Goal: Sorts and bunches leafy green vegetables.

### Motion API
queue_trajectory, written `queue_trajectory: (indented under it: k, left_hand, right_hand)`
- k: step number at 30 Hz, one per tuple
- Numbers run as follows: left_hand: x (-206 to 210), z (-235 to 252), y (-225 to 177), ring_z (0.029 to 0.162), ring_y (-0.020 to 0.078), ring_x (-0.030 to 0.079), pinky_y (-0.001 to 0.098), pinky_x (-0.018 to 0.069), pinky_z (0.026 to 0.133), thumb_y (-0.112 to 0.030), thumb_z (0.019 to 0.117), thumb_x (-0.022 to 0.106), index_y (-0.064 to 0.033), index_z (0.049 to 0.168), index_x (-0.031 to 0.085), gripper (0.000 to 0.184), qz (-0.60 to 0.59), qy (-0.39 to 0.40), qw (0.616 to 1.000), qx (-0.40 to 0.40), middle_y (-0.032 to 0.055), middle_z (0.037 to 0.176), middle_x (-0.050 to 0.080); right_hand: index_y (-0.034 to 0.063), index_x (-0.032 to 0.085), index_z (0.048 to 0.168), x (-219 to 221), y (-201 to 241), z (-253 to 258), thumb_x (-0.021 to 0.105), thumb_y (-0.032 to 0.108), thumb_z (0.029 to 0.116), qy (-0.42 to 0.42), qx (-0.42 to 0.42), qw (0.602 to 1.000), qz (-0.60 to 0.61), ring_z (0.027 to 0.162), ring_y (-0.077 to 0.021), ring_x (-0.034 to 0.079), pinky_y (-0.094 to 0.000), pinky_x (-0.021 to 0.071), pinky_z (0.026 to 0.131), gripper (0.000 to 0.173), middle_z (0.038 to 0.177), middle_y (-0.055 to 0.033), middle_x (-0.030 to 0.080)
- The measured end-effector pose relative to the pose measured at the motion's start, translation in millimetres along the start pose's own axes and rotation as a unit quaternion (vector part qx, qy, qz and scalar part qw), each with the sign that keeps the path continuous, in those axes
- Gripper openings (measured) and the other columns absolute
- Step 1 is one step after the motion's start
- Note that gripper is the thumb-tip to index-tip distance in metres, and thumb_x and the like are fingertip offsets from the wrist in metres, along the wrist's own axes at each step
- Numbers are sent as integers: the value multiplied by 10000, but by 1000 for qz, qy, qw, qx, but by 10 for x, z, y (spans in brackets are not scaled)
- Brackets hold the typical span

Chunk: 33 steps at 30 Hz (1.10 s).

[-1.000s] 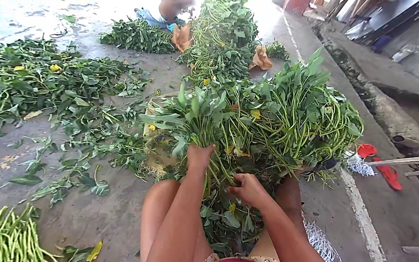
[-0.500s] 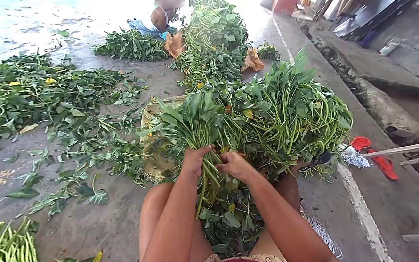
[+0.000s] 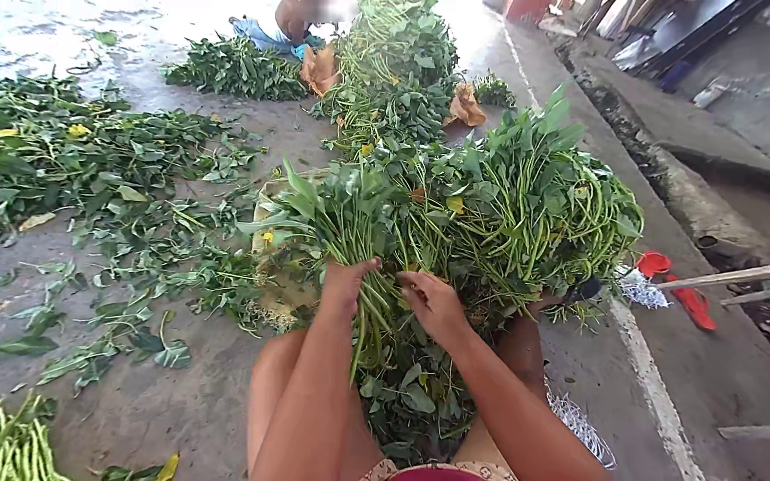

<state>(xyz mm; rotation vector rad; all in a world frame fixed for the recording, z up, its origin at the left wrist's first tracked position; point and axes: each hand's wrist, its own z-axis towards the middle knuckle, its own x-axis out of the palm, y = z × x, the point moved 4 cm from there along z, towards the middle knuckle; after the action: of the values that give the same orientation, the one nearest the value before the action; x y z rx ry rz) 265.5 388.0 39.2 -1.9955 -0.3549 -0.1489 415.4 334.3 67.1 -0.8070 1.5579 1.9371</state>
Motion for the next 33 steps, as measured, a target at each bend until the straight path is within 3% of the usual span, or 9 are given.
queue_trajectory:
  k: [4,7,10,14,21,25,28,31,33]
  left_hand:
    - [95,-99,-25,796,117,677,269,577,739,62,949,618,30,1160,533,230,-31,44,998,-35,85,903,683]
    - [97,-106,-11,769,132,708,280,607,727,65,987,534,11,1093,553,120,-76,114,989,-52,77,863,706]
    - [109,-108,-41,769,118,708,268,604,733,93,976,526,-2,1089,545,149,-58,144,987,-49,61,856,711]
    - [106,-76,-56,759,102,700,255,594,738,113,929,590,2,1065,564,178,1,146,989,-33,46,833,709]
    - [66,-1,11,783,148,672,302,575,732,91,909,640,43,1203,534,316,10,75,996,-36,104,907,675]
    - [84,48,20,795,180,710,321,605,713,65,965,582,11,1199,532,246,-102,60,993,-30,112,925,702]
    - [138,-51,25,795,186,724,318,617,698,67,1001,478,-19,1184,530,208,-172,80,982,-19,98,922,705]
    - [117,-46,-10,723,143,708,296,618,664,50,1017,450,-48,1103,538,157,-250,21,967,36,55,849,692]
    - [6,58,-30,727,123,700,299,616,684,30,1027,438,-74,1081,539,155,-301,-25,947,109,29,833,689]
  right_hand:
    - [-56,649,1272,106,86,278,578,187,1046,104,125,981,107,1044,-209,658,-359,496,972,339,1177,-180,696]
    - [-65,624,1145,145,-13,237,544,83,1048,66,199,924,321,768,-41,580,-201,494,698,195,949,-57,643]
    - [-21,618,1036,120,-34,193,509,18,1044,54,227,870,435,711,6,583,-154,491,634,117,855,14,631]
    - [-1,594,981,106,-62,162,525,10,1030,82,214,894,385,577,9,512,-148,464,551,85,750,42,567]
    - [-71,636,1097,96,-234,-79,649,115,991,307,223,921,86,694,-125,552,-316,498,693,214,861,-99,614]
    - [-77,582,1317,-33,-181,-253,527,84,1035,86,153,971,163,790,-129,622,-304,539,737,330,1051,-155,675]
    - [-130,679,1155,-74,-135,-268,463,97,1051,-88,-16,989,117,765,-145,637,-298,543,755,330,899,-173,701]
    - [-104,702,995,-125,-104,-192,464,114,1056,-31,1,999,22,821,-344,711,-514,561,764,328,854,-235,707]
    - [-124,664,1086,-295,-228,-17,399,126,1085,-8,118,992,38,949,-341,685,-513,532,879,364,977,-257,694]
